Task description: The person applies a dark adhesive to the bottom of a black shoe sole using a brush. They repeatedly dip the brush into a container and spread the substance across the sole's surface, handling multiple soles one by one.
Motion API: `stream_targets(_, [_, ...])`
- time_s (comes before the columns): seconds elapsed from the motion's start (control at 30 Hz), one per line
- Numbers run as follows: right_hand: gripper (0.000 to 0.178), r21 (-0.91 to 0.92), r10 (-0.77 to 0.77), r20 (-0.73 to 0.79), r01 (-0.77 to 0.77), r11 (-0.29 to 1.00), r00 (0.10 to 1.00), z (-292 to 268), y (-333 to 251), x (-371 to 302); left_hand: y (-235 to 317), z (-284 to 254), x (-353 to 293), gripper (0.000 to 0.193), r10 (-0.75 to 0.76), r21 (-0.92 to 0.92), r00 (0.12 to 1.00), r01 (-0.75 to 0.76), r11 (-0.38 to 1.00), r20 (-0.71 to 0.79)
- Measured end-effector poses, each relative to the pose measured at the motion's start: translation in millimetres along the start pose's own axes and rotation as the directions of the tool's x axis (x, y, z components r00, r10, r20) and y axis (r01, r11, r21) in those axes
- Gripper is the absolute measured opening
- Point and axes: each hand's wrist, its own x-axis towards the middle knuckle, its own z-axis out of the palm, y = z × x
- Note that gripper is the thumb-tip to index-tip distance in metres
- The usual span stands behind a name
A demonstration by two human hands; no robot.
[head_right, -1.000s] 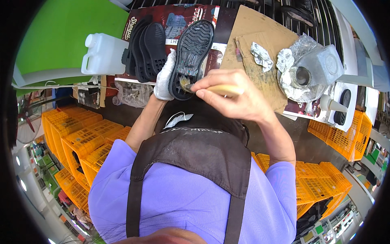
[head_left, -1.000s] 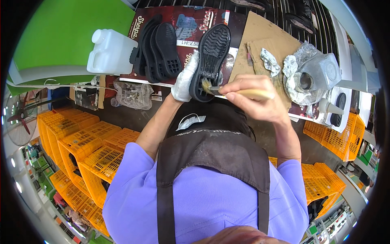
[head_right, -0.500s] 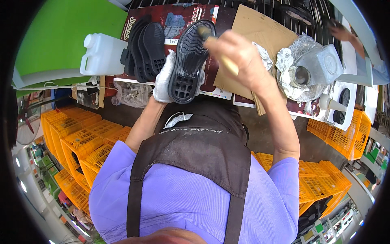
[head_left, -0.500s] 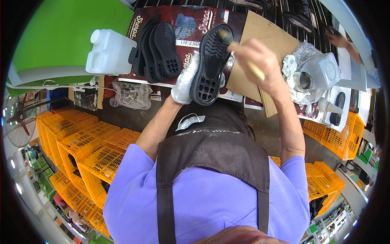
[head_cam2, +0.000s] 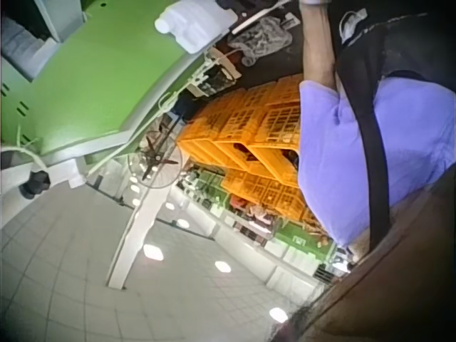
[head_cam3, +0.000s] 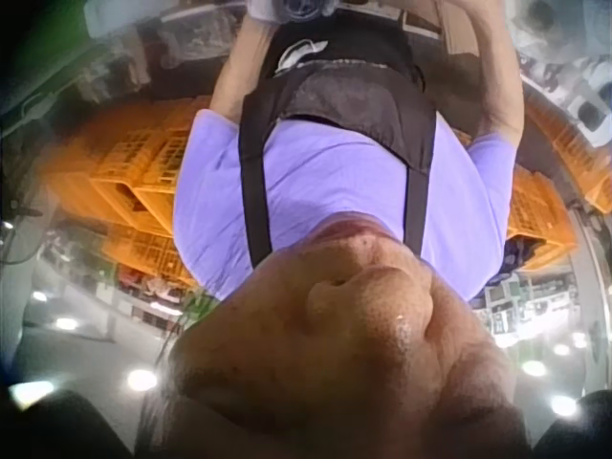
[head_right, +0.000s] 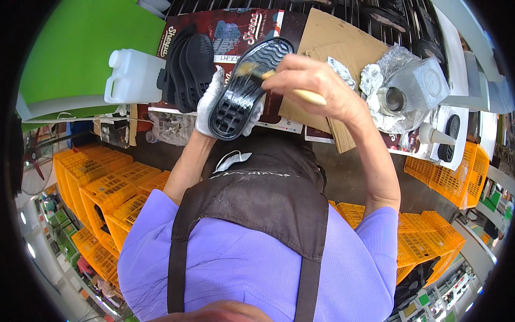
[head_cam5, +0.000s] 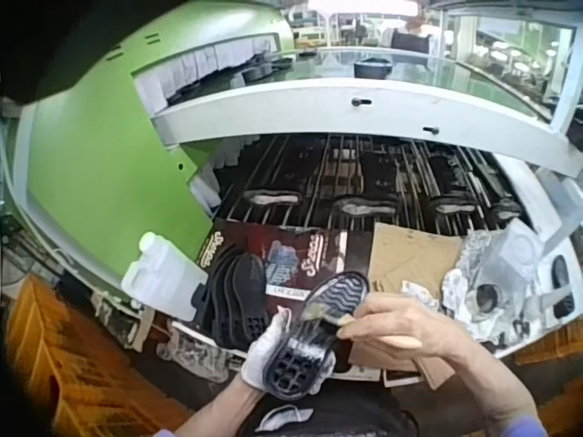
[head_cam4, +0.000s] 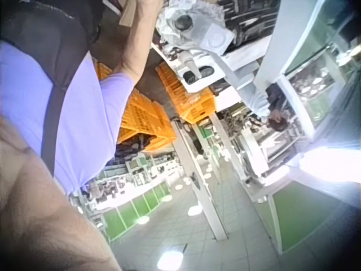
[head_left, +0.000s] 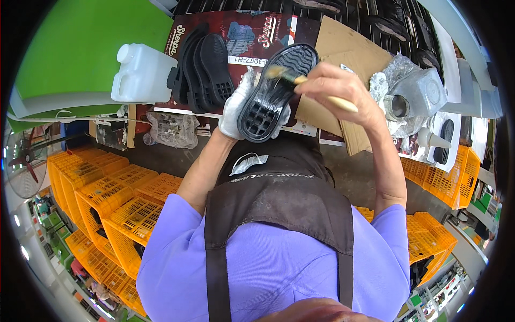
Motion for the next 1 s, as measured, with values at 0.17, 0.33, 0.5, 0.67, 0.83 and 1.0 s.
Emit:
stream_targets(0.17, [0.019,-0.149,0.097,-0.120,-0.115,0.982,0.988,-10.1,8.4,-3.6,-1.8,3.4,-0.4,0.065,-0.010,-0.029,1.000,0.010,1.000,0.006])
stream_targets(0.33, [0.012,-0.138,0.233,-0.344,-0.294,0.946,0.910,-2.6,4.4,-3.2,-6.0,9.6,0.4,0.055,0.062,0.173,0.996,-0.051,0.984,-0.063])
stream_targets(0.5, [0.016,0.305,0.580,-0.324,-0.498,0.812,0.748,21.1,-11.8,-1.3,-10.7,10.7,2.8,0.048,0.256,0.628,0.964,-0.160,0.762,-0.065])
stream_targets(0.67, [0.016,0.504,0.658,0.010,-0.573,0.646,0.753,12.2,-41.7,2.9,-4.9,5.3,4.5,0.050,0.364,0.634,0.924,-0.213,0.744,-0.117])
stream_targets(0.83, [0.014,0.466,0.587,-0.218,-0.445,0.765,0.780,10.3,-36.7,4.9,-4.3,-0.5,6.3,0.051,0.372,0.651,0.917,-0.198,0.733,-0.141])
stream_targets(1.0, [0.013,0.409,0.517,-0.093,-0.441,0.799,0.851,18.4,-44.5,-3.9,0.3,3.7,8.3,0.049,0.477,0.725,0.877,-0.298,0.621,-0.048])
